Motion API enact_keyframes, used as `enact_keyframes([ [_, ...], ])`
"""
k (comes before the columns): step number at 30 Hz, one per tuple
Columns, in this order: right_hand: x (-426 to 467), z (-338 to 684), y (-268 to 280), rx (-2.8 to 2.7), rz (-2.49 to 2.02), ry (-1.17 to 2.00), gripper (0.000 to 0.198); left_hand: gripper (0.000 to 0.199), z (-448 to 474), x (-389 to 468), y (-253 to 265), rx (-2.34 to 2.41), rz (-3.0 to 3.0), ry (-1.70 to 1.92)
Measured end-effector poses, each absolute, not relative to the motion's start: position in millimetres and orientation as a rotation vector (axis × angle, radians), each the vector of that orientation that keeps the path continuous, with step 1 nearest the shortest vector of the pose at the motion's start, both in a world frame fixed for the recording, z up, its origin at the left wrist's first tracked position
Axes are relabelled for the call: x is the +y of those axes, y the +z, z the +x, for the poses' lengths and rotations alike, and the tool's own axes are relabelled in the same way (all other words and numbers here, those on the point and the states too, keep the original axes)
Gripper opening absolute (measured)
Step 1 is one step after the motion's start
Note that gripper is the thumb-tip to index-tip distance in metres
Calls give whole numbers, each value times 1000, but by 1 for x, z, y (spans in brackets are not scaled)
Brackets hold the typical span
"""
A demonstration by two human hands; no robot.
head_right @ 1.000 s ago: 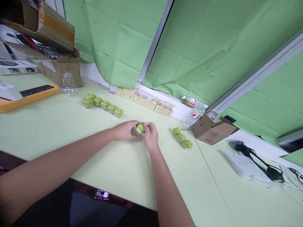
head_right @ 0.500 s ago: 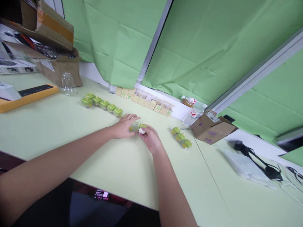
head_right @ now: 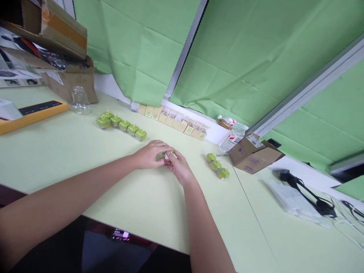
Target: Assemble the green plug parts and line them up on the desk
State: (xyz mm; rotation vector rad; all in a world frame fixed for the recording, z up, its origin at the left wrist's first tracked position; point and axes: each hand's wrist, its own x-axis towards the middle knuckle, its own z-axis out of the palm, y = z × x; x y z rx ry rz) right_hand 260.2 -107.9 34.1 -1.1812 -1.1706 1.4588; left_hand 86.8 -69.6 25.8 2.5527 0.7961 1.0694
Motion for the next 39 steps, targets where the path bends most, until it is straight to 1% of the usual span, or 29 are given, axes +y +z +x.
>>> enact_keyframes([
  [5,-109,256,38,-1154,-1191,1375,34,48,91,-69,27,811,2569,1118],
  [12,-105,250,36,-1043,-1247,1253,22,52,93,-67,28,778,2544,1114],
  [20,-102,254,31,-1207,-1411,1108,14,50,85,-73,31,687,2426,1056],
  [25,-103,257,31,-1276,-1392,1146,15,52,81,-75,33,657,2371,1014],
  [27,-104,258,32,-1303,-1345,1177,18,47,80,-76,33,685,2372,1004],
  [29,-104,259,33,-1290,-1264,1230,25,41,81,-75,32,723,2364,1010],
  [31,-104,260,35,-1235,-1191,1272,33,37,82,-73,31,749,2347,1056],
  [33,-103,261,37,-1194,-1191,1260,37,32,83,-70,29,770,2335,1120],
  [35,-102,264,38,-1202,-1290,1149,35,31,83,-67,27,806,2327,1169],
  [39,-101,272,35,-1361,-1605,645,29,37,82,-65,26,894,2304,1178],
])
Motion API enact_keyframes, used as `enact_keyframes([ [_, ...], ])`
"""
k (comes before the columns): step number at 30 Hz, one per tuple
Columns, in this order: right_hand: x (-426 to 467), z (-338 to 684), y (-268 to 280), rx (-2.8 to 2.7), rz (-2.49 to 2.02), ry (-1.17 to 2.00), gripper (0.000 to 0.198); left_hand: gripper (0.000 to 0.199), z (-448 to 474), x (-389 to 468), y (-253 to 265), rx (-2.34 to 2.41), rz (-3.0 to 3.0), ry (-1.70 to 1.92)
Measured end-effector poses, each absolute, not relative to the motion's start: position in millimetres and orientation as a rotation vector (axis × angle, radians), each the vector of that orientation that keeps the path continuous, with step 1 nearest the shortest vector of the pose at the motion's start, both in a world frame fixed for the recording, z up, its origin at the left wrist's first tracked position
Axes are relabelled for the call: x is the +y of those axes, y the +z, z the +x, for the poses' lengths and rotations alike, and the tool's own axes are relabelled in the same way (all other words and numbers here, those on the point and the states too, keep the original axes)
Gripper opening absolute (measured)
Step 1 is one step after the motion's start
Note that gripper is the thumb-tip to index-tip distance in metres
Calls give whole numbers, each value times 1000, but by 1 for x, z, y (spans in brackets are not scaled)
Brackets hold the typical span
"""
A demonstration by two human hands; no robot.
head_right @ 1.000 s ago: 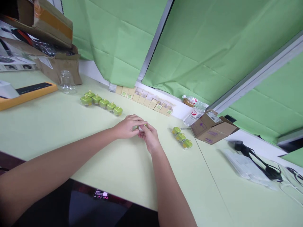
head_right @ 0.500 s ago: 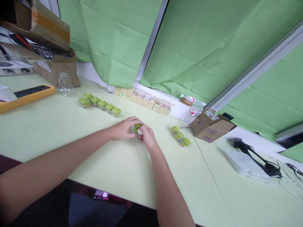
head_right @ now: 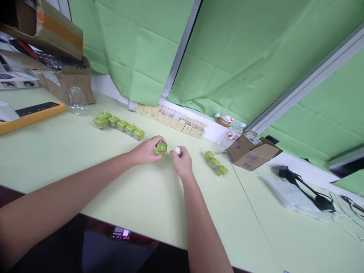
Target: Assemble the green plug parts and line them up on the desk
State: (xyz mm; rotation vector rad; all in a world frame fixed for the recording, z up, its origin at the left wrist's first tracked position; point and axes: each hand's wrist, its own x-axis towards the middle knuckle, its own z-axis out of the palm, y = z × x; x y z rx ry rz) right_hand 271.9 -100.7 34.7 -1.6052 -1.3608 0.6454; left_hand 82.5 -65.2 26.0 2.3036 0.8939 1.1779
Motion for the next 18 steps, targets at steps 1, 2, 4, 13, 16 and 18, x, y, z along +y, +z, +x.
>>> enact_keyframes([
  [1,-100,274,33,-1420,-1655,528,29,39,82,-66,27,917,2296,1167],
  [2,-100,275,30,-1479,-1692,435,31,40,82,-66,27,938,2289,1159],
  [4,-98,278,24,-1587,-1751,327,34,42,82,-67,28,960,2282,1159],
  [13,-95,282,14,-1718,-1687,275,37,51,86,-69,24,796,2362,1182],
  [16,-100,275,26,-1644,-1537,154,28,48,87,-74,27,793,2337,1173],
  [18,-104,268,35,-1556,-1437,265,23,47,89,-77,30,791,2296,1194],
])
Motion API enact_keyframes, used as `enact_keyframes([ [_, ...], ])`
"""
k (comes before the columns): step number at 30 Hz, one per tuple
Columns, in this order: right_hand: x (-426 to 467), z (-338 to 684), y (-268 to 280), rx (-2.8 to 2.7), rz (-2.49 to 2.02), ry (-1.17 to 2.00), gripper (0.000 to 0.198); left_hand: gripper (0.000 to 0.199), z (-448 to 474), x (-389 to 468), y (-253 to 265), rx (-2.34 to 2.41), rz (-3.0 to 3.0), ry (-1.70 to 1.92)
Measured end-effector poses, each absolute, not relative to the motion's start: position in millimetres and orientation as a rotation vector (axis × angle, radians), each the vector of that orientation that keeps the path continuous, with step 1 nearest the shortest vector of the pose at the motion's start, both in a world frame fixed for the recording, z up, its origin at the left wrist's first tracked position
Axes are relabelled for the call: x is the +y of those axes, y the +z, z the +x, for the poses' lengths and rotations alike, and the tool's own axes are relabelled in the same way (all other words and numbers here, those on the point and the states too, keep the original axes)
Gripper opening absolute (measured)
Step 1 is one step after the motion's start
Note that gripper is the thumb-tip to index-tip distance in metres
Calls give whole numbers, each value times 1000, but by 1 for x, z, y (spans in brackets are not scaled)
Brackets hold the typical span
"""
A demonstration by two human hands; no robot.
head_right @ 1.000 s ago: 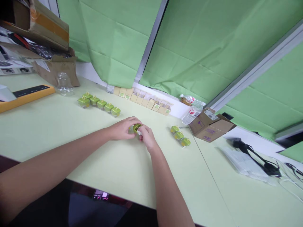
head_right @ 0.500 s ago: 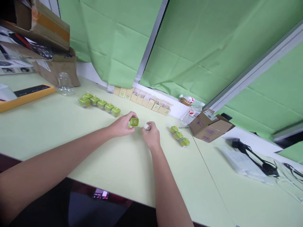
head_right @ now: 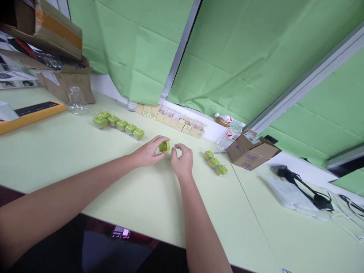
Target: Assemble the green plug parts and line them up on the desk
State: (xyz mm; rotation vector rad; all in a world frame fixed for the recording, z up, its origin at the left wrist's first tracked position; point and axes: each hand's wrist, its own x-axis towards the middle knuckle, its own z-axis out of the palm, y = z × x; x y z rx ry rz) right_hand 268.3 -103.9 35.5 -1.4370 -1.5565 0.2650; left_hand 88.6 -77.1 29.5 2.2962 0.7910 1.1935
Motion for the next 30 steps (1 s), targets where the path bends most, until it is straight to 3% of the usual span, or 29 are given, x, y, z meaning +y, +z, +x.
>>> enact_keyframes([
  [4,-108,254,44,-1259,-1169,953,27,50,90,-82,33,791,2210,1151],
  [7,-108,248,43,-1081,-1027,1197,26,50,91,-83,33,768,2195,1143],
  [13,-107,251,44,-987,-1037,1099,29,51,93,-77,28,776,2190,1307],
  [17,-105,255,46,-1029,-1067,922,28,32,94,-69,29,816,1896,1434],
  [22,-105,253,42,-1171,-1077,805,28,22,97,-62,28,761,1682,1307],
  [30,-105,255,40,-1185,-1126,817,28,27,98,-65,26,776,1538,1189],
])
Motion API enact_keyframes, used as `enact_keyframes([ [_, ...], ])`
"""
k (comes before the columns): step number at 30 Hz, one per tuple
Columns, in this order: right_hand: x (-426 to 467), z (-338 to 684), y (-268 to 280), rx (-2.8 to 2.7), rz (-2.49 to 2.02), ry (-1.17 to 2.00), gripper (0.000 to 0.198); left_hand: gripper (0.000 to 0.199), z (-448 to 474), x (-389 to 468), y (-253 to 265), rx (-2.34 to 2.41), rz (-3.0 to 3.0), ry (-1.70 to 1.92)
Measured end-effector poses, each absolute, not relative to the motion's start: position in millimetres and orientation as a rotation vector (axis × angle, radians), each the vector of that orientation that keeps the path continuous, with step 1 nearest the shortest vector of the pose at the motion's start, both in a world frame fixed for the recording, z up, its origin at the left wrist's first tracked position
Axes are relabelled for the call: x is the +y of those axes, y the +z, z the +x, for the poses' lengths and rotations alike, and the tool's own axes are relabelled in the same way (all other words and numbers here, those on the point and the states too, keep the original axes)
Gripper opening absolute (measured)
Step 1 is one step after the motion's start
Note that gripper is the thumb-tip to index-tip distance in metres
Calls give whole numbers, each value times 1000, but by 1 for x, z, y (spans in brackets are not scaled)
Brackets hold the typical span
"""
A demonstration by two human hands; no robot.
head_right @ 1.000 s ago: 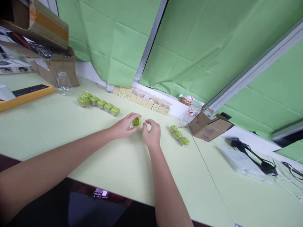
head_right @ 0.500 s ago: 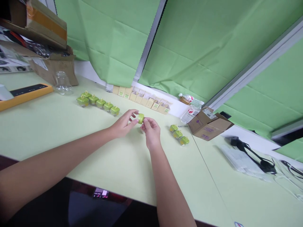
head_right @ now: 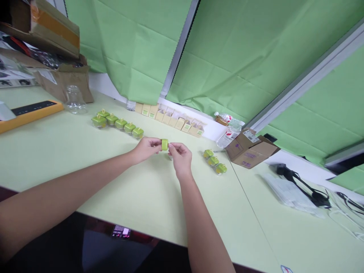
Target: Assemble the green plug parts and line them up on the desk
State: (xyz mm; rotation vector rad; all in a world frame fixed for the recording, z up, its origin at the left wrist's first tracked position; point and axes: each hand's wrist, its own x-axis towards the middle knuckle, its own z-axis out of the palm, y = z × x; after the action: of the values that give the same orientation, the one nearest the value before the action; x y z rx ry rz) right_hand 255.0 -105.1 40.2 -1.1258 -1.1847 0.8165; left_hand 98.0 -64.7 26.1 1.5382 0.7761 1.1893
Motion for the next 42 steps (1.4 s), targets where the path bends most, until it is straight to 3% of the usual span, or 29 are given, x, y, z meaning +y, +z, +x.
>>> enact_keyframes([
  [15,-111,265,50,-1144,-1119,1164,25,26,93,-63,27,694,1550,1077],
  [26,-110,256,46,-1146,-1180,1011,31,20,93,-73,42,838,1381,1086],
  [32,-116,251,51,-1306,-1074,1143,41,18,98,-72,32,816,1493,1104],
  [35,-118,251,51,-1331,-1062,1190,38,24,100,-69,25,796,1552,1122],
  [42,-113,261,53,-1180,-992,1172,31,17,98,-65,32,783,1425,1195],
])
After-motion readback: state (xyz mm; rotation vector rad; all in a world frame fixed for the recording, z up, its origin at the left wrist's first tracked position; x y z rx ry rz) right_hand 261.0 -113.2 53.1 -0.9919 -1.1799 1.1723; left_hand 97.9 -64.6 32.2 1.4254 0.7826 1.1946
